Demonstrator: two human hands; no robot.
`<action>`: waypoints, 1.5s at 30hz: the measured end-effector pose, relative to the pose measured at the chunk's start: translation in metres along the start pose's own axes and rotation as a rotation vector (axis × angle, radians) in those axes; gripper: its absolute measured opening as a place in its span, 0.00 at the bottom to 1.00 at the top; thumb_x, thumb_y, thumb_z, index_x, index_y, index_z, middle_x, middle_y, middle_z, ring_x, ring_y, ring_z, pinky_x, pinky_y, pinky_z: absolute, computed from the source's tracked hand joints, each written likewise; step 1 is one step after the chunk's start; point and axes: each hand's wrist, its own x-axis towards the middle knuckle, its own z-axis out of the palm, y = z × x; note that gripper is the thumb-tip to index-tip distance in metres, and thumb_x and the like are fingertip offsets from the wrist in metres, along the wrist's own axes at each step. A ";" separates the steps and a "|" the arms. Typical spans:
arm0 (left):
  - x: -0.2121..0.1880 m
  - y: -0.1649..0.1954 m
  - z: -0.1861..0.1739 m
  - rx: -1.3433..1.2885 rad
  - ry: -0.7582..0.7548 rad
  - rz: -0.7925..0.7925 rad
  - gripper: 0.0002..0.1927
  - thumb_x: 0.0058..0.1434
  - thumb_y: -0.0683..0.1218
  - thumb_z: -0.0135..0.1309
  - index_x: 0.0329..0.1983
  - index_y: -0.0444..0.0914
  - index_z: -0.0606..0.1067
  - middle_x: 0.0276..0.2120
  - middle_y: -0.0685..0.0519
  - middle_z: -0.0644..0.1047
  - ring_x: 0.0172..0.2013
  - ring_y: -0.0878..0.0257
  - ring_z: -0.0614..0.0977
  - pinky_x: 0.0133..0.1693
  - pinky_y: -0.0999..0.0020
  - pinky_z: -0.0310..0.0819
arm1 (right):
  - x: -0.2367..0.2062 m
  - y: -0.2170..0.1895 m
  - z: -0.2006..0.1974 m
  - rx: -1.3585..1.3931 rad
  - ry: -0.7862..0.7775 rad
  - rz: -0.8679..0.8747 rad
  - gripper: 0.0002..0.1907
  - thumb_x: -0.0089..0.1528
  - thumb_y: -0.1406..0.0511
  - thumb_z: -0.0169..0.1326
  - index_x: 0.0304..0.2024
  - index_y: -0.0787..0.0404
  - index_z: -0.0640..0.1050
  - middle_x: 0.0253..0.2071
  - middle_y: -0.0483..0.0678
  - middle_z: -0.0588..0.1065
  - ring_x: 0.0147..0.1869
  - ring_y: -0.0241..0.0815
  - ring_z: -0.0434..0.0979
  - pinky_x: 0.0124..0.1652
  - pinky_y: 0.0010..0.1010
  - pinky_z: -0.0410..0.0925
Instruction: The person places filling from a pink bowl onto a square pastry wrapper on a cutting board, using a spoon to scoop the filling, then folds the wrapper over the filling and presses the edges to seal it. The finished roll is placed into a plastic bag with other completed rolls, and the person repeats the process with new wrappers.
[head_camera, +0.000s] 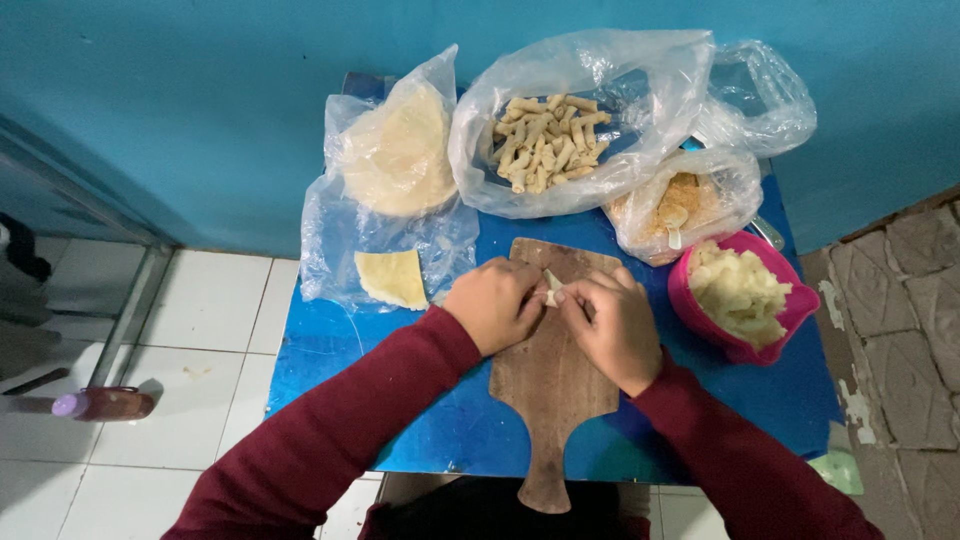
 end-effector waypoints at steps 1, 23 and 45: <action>0.002 -0.001 0.000 -0.015 -0.029 -0.056 0.08 0.61 0.48 0.54 0.37 0.39 0.77 0.32 0.47 0.80 0.39 0.46 0.81 0.40 0.52 0.75 | 0.002 0.001 0.002 0.022 0.006 0.028 0.02 0.59 0.66 0.61 0.32 0.57 0.80 0.31 0.44 0.77 0.40 0.49 0.74 0.41 0.40 0.64; -0.004 0.000 0.004 0.256 0.030 0.217 0.12 0.56 0.43 0.57 0.43 0.37 0.75 0.41 0.47 0.77 0.43 0.49 0.80 0.38 0.56 0.76 | 0.003 -0.015 -0.008 -0.203 0.062 -0.140 0.04 0.59 0.61 0.62 0.34 0.52 0.83 0.32 0.42 0.74 0.45 0.47 0.71 0.41 0.40 0.57; -0.017 -0.001 0.005 0.052 0.002 0.097 0.09 0.57 0.41 0.56 0.41 0.37 0.75 0.39 0.47 0.79 0.41 0.46 0.79 0.41 0.55 0.75 | 0.000 -0.010 -0.014 -0.025 -0.056 -0.159 0.05 0.59 0.62 0.61 0.35 0.55 0.81 0.35 0.40 0.77 0.43 0.46 0.72 0.41 0.39 0.59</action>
